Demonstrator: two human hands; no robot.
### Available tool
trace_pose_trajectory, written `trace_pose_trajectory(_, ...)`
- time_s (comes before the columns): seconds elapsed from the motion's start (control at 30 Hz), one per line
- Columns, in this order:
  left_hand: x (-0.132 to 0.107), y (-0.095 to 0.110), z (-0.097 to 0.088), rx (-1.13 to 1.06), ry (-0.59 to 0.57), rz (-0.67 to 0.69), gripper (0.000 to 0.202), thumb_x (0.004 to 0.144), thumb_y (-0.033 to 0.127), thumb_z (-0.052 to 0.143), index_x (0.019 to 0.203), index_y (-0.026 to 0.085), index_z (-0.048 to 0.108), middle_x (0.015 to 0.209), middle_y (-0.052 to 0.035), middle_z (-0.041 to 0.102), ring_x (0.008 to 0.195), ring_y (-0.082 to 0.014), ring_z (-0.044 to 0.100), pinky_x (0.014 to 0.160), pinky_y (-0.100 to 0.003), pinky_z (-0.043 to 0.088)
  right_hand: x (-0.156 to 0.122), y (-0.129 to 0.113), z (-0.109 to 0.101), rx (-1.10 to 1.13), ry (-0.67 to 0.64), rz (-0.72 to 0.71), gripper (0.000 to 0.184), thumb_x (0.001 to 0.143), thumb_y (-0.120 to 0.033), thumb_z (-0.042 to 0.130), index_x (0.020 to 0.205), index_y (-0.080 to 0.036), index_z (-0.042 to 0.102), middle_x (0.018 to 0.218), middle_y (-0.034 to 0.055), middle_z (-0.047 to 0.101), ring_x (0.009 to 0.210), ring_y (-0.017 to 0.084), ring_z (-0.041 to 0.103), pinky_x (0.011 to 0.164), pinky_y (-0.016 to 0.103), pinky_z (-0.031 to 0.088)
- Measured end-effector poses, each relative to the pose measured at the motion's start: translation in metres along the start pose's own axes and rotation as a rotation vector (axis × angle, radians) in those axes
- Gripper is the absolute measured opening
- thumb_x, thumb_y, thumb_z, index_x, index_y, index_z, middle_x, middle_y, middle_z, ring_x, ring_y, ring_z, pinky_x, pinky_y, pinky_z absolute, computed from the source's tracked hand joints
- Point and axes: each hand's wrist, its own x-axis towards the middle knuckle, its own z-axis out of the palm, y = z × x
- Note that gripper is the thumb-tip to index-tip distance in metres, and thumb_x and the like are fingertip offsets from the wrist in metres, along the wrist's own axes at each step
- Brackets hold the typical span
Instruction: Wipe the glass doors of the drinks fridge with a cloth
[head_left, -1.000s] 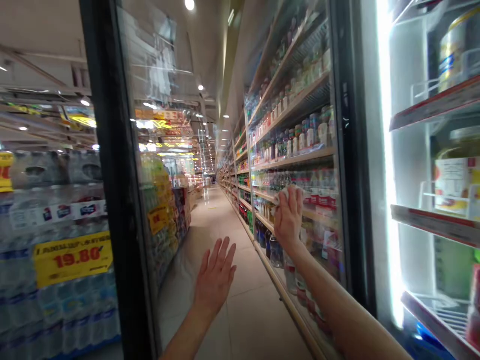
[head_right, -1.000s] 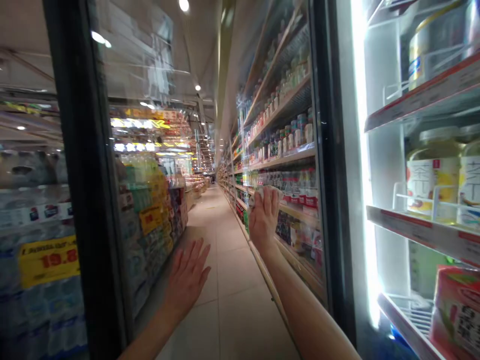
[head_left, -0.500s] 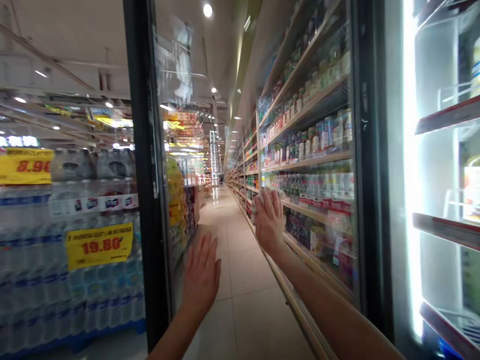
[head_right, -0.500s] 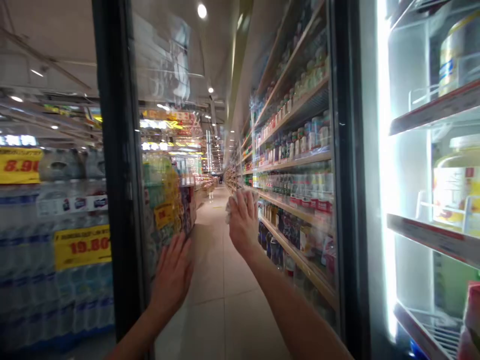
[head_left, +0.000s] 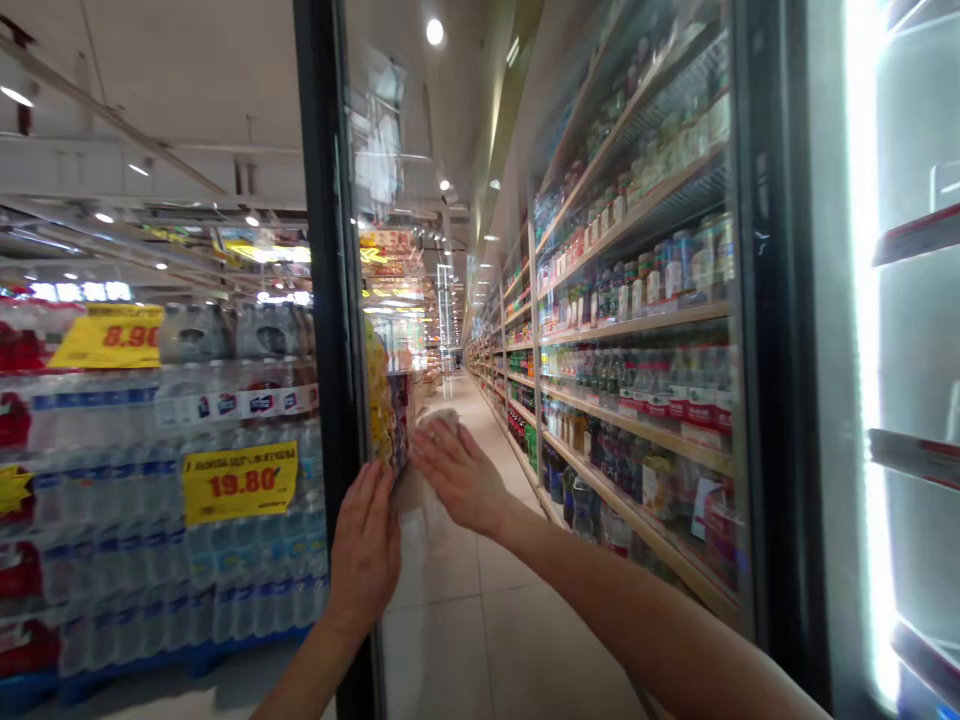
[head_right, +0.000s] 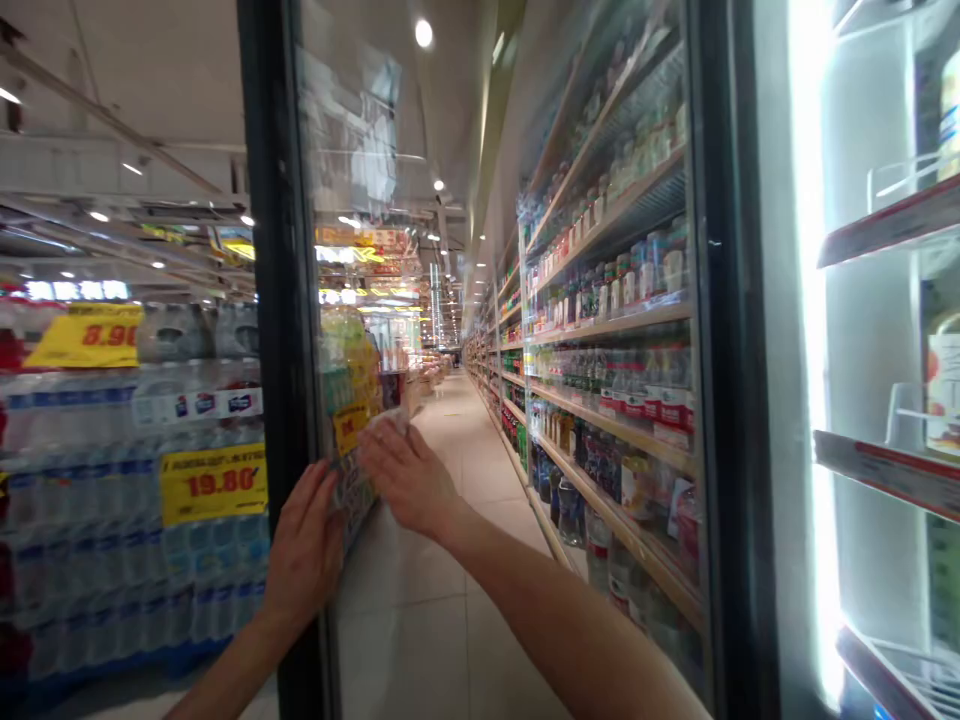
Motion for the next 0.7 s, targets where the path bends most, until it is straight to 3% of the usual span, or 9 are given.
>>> trace_pose_trajectory(0.1, 0.006, -0.002, -0.006, 0.003, 0.025, -0.017, 0.064, 0.086, 0.011, 0.041, 0.145, 0.025, 0.018, 0.147, -0.0112, 0.032, 0.136, -0.024, 0.03, 0.11, -0.047, 0.031, 0.02, -0.012, 0.007, 0.056, -0.096, -0.093, 0.038, 0.091, -0.021, 0.04, 0.129, -0.017, 0.048, 0.146, 0.0051, 0.039, 0.138, 0.022, 0.027, 0.111, 0.046, 0.03)
trace_pose_trajectory(0.27, 0.016, -0.015, -0.012, 0.036, 0.061, -0.085, 0.063, 0.086, 0.014, 0.043, 0.144, 0.023, 0.021, 0.149, -0.0134, 0.028, 0.137, -0.0274, 0.026, 0.11, -0.051, 0.028, 0.053, -0.018, 0.013, 0.036, -0.082, 0.073, 0.04, 0.094, -0.021, 0.034, 0.132, -0.016, 0.044, 0.149, 0.0044, 0.034, 0.14, 0.025, 0.021, 0.112, 0.05, 0.027)
trace_pose_trajectory(0.4, 0.02, -0.022, -0.016, 0.04, 0.054, -0.103, 0.063, 0.086, 0.014, 0.045, 0.144, 0.022, 0.02, 0.148, -0.0148, 0.028, 0.137, -0.0276, 0.026, 0.11, -0.05, 0.028, 0.04, -0.019, 0.014, 0.026, -0.063, -0.147, 0.037, 0.094, -0.022, 0.033, 0.127, -0.016, 0.05, 0.145, 0.0021, 0.04, 0.138, 0.023, 0.028, 0.113, 0.045, 0.028)
trace_pose_trajectory(0.47, 0.024, -0.023, -0.017, 0.045, 0.047, -0.088, 0.063, 0.086, 0.015, 0.045, 0.144, 0.022, 0.02, 0.148, -0.0144, 0.028, 0.137, -0.0275, 0.027, 0.11, -0.05, 0.028, 0.041, -0.009, 0.013, 0.012, -0.039, -0.179, 0.036, 0.094, -0.021, 0.034, 0.126, -0.018, 0.051, 0.143, 0.001, 0.043, 0.137, 0.022, 0.03, 0.113, 0.044, 0.029)
trace_pose_trajectory(0.63, 0.046, -0.021, -0.012, 0.043, 0.067, -0.063, 0.062, 0.087, 0.018, 0.044, 0.144, 0.021, 0.02, 0.149, -0.014, 0.026, 0.138, -0.0274, 0.024, 0.111, -0.048, 0.027, 0.068, 0.028, -0.003, -0.012, -0.014, 0.16, 0.042, 0.091, -0.017, 0.038, 0.132, -0.018, 0.045, 0.146, 0.0038, 0.039, 0.139, 0.025, 0.025, 0.112, 0.05, 0.026)
trace_pose_trajectory(0.7, 0.056, -0.019, -0.008, 0.034, 0.071, -0.053, 0.062, 0.088, 0.02, 0.043, 0.145, 0.021, 0.019, 0.15, -0.014, 0.025, 0.139, -0.0271, 0.022, 0.112, -0.048, 0.026, 0.062, 0.032, -0.01, 0.001, -0.033, 0.186, 0.043, 0.09, -0.017, 0.04, 0.133, -0.018, 0.045, 0.146, 0.0044, 0.038, 0.14, 0.025, 0.023, 0.112, 0.051, 0.025)
